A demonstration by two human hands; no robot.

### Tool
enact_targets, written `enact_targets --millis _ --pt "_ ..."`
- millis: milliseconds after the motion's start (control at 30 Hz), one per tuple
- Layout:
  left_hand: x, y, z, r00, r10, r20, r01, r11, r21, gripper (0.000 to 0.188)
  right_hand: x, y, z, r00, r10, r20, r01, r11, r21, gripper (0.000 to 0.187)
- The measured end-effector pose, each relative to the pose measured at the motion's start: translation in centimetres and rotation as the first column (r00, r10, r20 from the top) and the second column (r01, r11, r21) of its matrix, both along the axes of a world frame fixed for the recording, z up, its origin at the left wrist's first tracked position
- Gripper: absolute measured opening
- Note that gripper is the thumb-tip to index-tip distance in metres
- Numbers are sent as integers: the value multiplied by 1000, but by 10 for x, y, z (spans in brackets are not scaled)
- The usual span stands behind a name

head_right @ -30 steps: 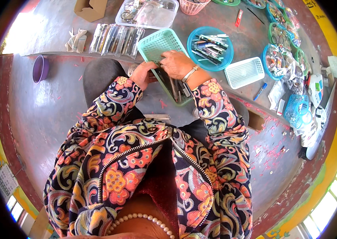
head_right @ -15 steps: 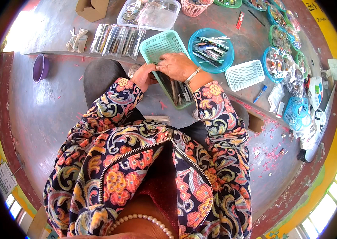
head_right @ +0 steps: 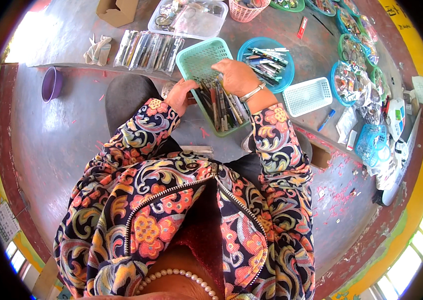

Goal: The person sits on the floor and organizes markers from a blue basket into a clear plastic bag. They pick up markers one by one, place them into the bag, and occasionally adjust the items inside.

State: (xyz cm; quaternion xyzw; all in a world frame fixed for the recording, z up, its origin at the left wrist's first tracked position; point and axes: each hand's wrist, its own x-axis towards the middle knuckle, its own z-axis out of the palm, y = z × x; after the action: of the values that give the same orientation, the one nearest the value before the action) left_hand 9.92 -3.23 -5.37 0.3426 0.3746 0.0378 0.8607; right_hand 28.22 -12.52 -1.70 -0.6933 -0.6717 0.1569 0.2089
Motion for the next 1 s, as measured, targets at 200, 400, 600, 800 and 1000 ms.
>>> enact_targets --millis 200,400,600,800,1000 --pt "-2 -1 -9 999 27 40 -28 999 38 32 -18 3 -7 983 27 179 2 987 -159 29" --pt "-4 2 -11 995 36 93 -29 997 -78 31 -13 5 -2 996 -40 -78 40 999 -4 34" --pt "0 3 -31 986 148 79 -142 987 -74 29 2 -1 18 977 -172 -124 177 984 29 37" --pt "0 4 -20 943 313 110 -301 947 -116 33 -6 -8 17 966 -259 24 260 961 -99 24" --pt "-1 3 -28 917 375 138 -359 925 -129 35 -23 -11 5 948 -187 257 248 941 -232 18"
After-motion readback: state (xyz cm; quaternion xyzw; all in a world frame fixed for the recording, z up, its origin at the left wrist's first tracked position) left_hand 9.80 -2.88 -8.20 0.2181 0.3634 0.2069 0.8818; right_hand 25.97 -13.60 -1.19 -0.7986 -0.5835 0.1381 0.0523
